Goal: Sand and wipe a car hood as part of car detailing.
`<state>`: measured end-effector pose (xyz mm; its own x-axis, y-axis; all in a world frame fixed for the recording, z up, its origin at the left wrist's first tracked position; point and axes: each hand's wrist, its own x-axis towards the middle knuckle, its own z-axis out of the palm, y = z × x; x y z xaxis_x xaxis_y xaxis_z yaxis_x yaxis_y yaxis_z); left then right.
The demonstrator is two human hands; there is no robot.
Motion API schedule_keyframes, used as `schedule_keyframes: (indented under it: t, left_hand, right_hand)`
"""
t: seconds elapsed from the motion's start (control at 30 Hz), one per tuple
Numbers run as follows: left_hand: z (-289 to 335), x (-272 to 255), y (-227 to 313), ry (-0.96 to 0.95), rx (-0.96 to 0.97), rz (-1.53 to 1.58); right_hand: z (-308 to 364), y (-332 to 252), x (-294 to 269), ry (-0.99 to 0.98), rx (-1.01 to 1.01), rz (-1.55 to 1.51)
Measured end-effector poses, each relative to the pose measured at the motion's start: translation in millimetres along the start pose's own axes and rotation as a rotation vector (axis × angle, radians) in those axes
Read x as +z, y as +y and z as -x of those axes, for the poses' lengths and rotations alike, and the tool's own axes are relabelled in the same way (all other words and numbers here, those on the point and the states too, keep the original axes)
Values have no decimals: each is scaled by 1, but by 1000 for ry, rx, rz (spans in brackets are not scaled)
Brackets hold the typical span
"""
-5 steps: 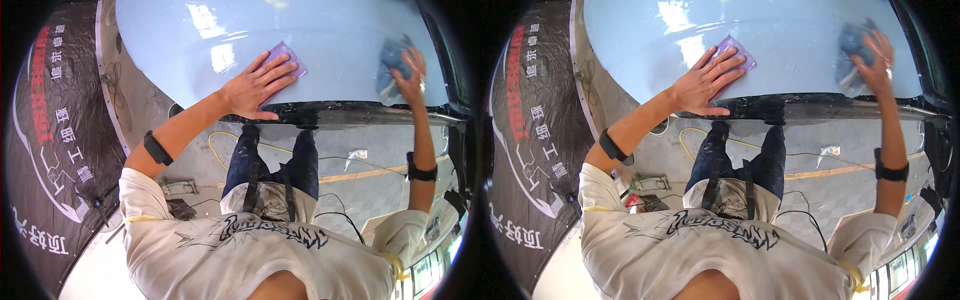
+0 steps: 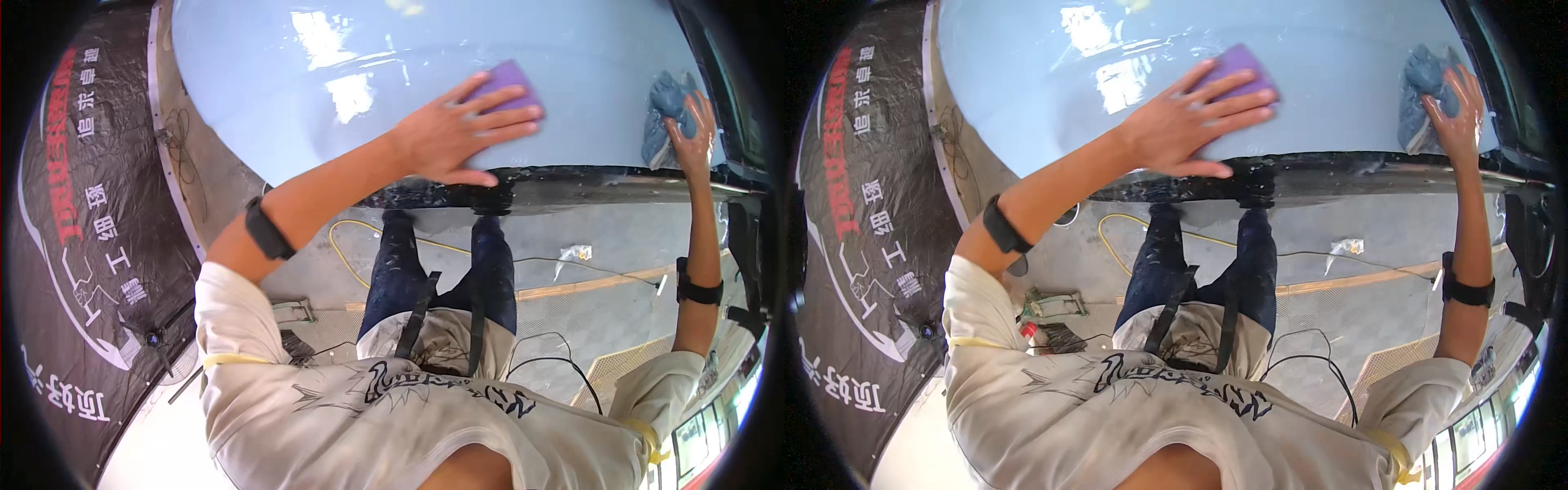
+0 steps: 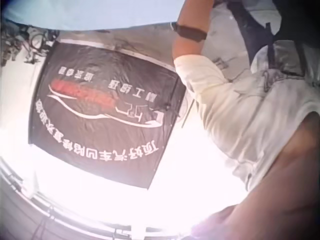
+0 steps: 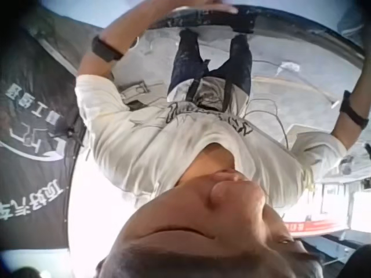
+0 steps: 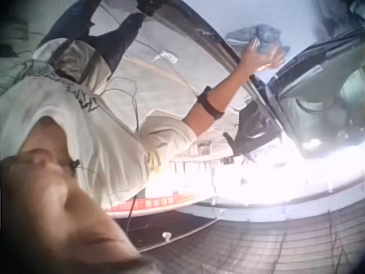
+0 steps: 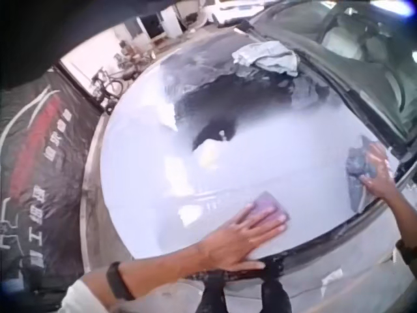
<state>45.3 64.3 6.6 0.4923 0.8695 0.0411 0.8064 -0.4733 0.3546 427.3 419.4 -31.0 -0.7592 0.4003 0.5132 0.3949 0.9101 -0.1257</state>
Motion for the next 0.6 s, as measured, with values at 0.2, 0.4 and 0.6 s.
schedule_keyframes:
  t: [0.2, 0.4, 0.6]
  left_hand:
    - [-46, 26, -4, 64, 210, -6]
    - [72, -1, -15, -123, 186, -23]
    - [87, 9, -19, -124, -7, 94]
  right_hand:
    - [-10, 3, -9, -2, 131, -1]
    - [-162, -152, 37, -150, 22, 219]
    - [-113, -386, 72, -259, -220, -397]
